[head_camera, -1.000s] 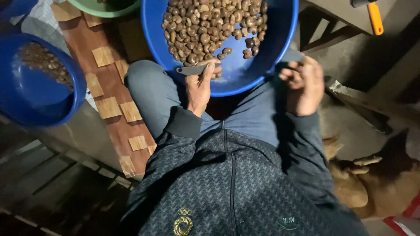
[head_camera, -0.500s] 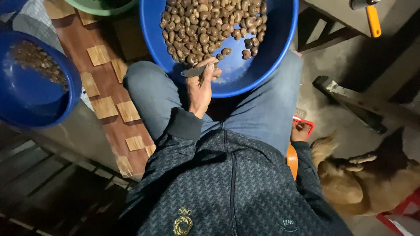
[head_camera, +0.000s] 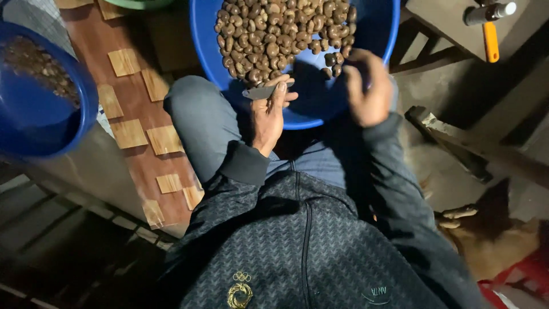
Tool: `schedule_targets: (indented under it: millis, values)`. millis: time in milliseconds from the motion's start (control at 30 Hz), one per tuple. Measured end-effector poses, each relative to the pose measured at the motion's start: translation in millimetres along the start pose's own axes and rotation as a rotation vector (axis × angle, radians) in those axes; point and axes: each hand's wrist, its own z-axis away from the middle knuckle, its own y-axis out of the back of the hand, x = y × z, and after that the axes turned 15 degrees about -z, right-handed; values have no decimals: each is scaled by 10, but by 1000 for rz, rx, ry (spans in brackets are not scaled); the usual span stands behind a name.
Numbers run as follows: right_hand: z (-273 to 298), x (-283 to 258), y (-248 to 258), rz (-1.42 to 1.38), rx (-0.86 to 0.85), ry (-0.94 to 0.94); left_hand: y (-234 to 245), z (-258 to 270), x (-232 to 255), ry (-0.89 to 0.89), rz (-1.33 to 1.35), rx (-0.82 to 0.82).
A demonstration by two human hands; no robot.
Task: Using a small metal tool to pry open and remove the shells from nuts, then sorting them into containers.
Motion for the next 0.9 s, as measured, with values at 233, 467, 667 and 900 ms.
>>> schedule_targets:
  millis: [233, 467, 667, 900]
  values:
    - [22, 1881, -1292, 669, -452, -101, -52, 1, -166, -27, 47, 50]
    - [-154, 1533, -1309, 593, -614, -268, -37, 11, -65, -5, 70, 28]
    - [-37, 965, -927, -211, -390, -414, -5, -35, -3, -34, 2, 130]
    - [305, 144, -597, -827, -178, -529, -63, -36, -67, -179, -40, 57]
